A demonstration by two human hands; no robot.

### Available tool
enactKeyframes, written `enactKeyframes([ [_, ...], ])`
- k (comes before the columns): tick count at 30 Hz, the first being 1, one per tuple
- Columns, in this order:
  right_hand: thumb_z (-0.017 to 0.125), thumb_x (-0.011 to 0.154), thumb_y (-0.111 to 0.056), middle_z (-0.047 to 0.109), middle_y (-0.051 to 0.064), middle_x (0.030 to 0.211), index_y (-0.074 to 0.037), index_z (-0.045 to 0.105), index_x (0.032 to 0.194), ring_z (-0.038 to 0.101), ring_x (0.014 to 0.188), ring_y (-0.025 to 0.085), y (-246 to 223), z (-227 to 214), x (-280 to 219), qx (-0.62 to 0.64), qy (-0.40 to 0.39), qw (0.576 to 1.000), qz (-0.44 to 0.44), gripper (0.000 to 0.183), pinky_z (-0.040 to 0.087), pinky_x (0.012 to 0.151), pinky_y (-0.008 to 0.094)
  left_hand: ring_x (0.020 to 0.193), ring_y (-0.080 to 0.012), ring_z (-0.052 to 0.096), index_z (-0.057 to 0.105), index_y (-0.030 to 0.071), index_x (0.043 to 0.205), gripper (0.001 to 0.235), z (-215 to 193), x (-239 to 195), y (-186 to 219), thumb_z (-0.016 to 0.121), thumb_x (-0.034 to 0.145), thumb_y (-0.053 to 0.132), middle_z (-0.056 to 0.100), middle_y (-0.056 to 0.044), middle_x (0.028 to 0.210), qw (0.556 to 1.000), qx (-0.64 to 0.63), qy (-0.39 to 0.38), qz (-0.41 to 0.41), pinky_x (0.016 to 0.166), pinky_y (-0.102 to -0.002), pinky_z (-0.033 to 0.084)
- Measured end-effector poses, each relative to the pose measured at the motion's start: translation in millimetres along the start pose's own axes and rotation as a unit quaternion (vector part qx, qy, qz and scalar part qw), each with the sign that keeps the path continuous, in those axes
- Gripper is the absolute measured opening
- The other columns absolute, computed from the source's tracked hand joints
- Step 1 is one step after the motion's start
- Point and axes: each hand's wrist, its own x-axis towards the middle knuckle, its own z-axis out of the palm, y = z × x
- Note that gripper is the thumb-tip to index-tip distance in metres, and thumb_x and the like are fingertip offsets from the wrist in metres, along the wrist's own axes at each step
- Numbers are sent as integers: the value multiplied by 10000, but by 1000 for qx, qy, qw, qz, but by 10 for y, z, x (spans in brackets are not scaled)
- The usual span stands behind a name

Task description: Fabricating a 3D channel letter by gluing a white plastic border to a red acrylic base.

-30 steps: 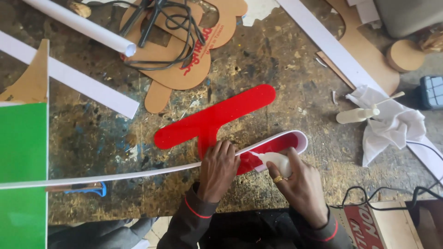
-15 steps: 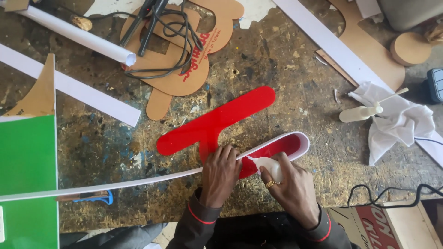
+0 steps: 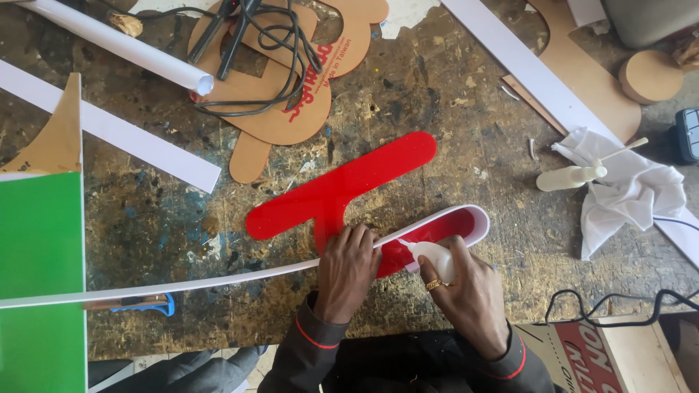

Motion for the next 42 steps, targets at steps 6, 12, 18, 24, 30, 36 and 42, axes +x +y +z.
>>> enactKeyframes([
  [6, 725, 999, -489, 853, 84, 898, -183, 648, 1200, 824, 704, 289, -38, -8, -5, -4, -4, 1000, -13, 374, 606, 609, 453, 1083, -223, 703, 724, 162, 1121, 116, 4, -5, 4, 778, 1095, 262, 749, -26, 1173, 1000, -12, 7, -3, 900, -391, 610],
  [12, 716, 1012, -534, 865, 81, 951, -200, 616, 1206, 807, 693, 318, 8, -31, -9, -18, 13, 1000, 15, 399, 588, 626, 493, 1050, -201, 699, 726, 169, 1121, 136, 11, -7, -1, 772, 1103, 296, 739, -8, 1149, 1000, -1, -3, -7, 872, -375, 609],
  [18, 681, 1018, -565, 851, 83, 903, -194, 627, 1269, 807, 686, 319, 79, -28, -3, -17, 22, 1000, 14, 451, 605, 632, 490, 1049, -207, 707, 736, 163, 1124, 135, 20, -12, -5, 799, 1081, 274, 746, -18, 1158, 1000, -1, 2, -3, 864, -382, 619],
  [24, 704, 1007, -543, 860, 83, 898, -200, 638, 1265, 818, 694, 321, 54, -40, 3, -14, 25, 999, 25, 433, 614, 651, 492, 1064, -208, 709, 733, 158, 1129, 137, 6, -5, 0, 795, 1085, 273, 737, -21, 1155, 1000, -1, 1, -4, 881, -374, 619],
  [30, 690, 1005, -549, 872, 76, 924, -168, 659, 1240, 818, 655, 266, 94, -83, -25, 13, 47, 999, -7, 449, 624, 603, 449, 1046, -205, 717, 734, 147, 1118, 129, -11, 4, -11, 810, 1070, 240, 740, -41, 1166, 1000, -3, 7, 2, 841, -361, 617],
  [36, 743, 1004, -486, 884, 100, 978, -150, 643, 1202, 858, 682, 269, -19, 73, -29, 39, -11, 999, -21, 403, 684, 585, 418, 1057, -227, 709, 726, 126, 1164, 86, -12, -22, -28, 742, 1079, 133, 729, -64, 1186, 1000, -23, -13, 0, 883, -385, 622],
  [42, 711, 1021, -508, 872, 74, 961, -174, 642, 1191, 831, 696, 254, -4, 28, -56, 28, 25, 999, -39, 381, 647, 604, 431, 1074, -229, 712, 707, 129, 1139, 134, -45, -13, -25, 774, 1032, 84, 728, -75, 1190, 1000, -2, -8, 6, 928, -382, 628],
])
